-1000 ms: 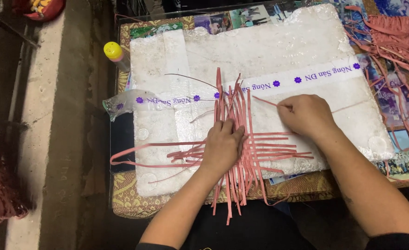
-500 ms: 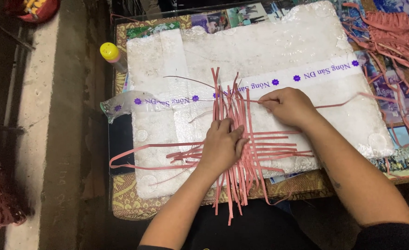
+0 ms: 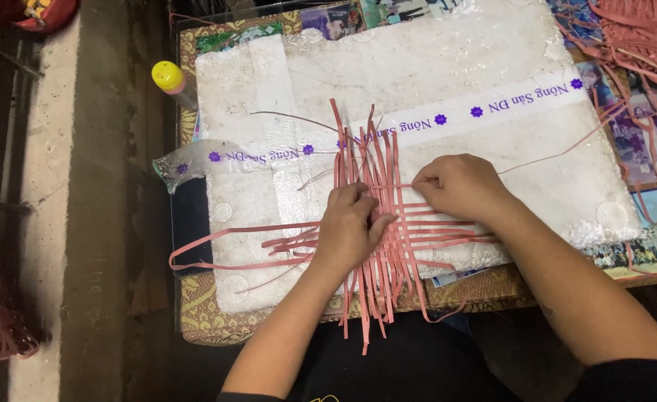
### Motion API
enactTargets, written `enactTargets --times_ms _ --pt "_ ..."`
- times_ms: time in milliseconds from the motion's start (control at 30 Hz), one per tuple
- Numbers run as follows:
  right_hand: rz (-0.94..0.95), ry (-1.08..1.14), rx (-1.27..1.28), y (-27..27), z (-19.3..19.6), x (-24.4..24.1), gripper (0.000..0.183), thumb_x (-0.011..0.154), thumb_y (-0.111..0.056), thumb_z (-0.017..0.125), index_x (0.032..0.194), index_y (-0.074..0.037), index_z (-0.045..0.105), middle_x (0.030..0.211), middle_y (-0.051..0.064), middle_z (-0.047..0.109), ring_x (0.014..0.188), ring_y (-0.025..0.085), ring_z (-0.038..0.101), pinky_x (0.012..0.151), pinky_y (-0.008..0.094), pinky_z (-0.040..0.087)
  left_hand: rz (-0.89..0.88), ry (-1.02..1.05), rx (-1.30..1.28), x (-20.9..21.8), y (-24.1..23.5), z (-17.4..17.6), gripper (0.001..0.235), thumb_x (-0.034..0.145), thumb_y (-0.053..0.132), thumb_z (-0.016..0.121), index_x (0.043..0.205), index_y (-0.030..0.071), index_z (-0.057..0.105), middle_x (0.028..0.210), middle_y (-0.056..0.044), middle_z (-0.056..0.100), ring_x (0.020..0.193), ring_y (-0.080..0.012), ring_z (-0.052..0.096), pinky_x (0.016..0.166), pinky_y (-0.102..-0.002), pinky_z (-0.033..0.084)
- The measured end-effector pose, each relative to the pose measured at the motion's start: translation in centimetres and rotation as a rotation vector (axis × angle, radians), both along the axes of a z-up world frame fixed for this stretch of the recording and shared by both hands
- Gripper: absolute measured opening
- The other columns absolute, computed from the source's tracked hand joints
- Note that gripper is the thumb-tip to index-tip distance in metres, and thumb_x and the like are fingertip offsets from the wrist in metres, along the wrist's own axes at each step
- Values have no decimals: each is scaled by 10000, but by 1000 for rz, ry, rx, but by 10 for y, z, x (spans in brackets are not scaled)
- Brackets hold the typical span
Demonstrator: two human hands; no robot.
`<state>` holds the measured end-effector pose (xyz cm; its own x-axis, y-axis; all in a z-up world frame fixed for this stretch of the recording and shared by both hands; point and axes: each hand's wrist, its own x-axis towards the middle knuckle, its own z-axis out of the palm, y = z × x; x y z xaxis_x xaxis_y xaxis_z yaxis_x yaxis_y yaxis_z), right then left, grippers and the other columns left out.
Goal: The person is weaving thin red plastic strips into a grid pattern on a white surface.
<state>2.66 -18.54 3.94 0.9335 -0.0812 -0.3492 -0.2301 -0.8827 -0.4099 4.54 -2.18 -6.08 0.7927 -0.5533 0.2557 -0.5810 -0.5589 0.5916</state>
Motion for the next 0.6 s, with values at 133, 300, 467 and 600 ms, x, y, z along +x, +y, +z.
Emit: enactTargets --times_ms 133,300,467,600 --pt "36 -92 -94 0 -5 -4 202 751 -191 529 846 -90 675 738 107 645 775 294 602 697 380 465 8 77 16 2 0 10 271 718 254 623 860 23 622 941 -145 518 901 -318 508 767 -373 450" --pt "43 -239 -146 -4 -23 -3 174 742 -212 533 762 -112 674 687 81 629 719 275 601 638 355 474 26 249 116 18 -10 16 212 794 194 472 908 101 625 841 -114 540 802 -322 574 682 -399 482" --pt "27 -321 -165 -9 -34 -4 144 721 -232 560 706 -125 655 625 60 602 663 255 590 578 333 473 86 411 158 28 -17 36 279 759 222 493 1015 119 536 849 -164 608 852 -365 587 732 -450 468" --pt "51 -298 -151 -8 -37 -5 144 717 -236 549 718 -137 653 642 58 605 697 260 596 613 348 481 161 499 183 20 -20 64 351 746 251 492 1038 58 463 914 -227 591 893 -402 568 760 -472 452"
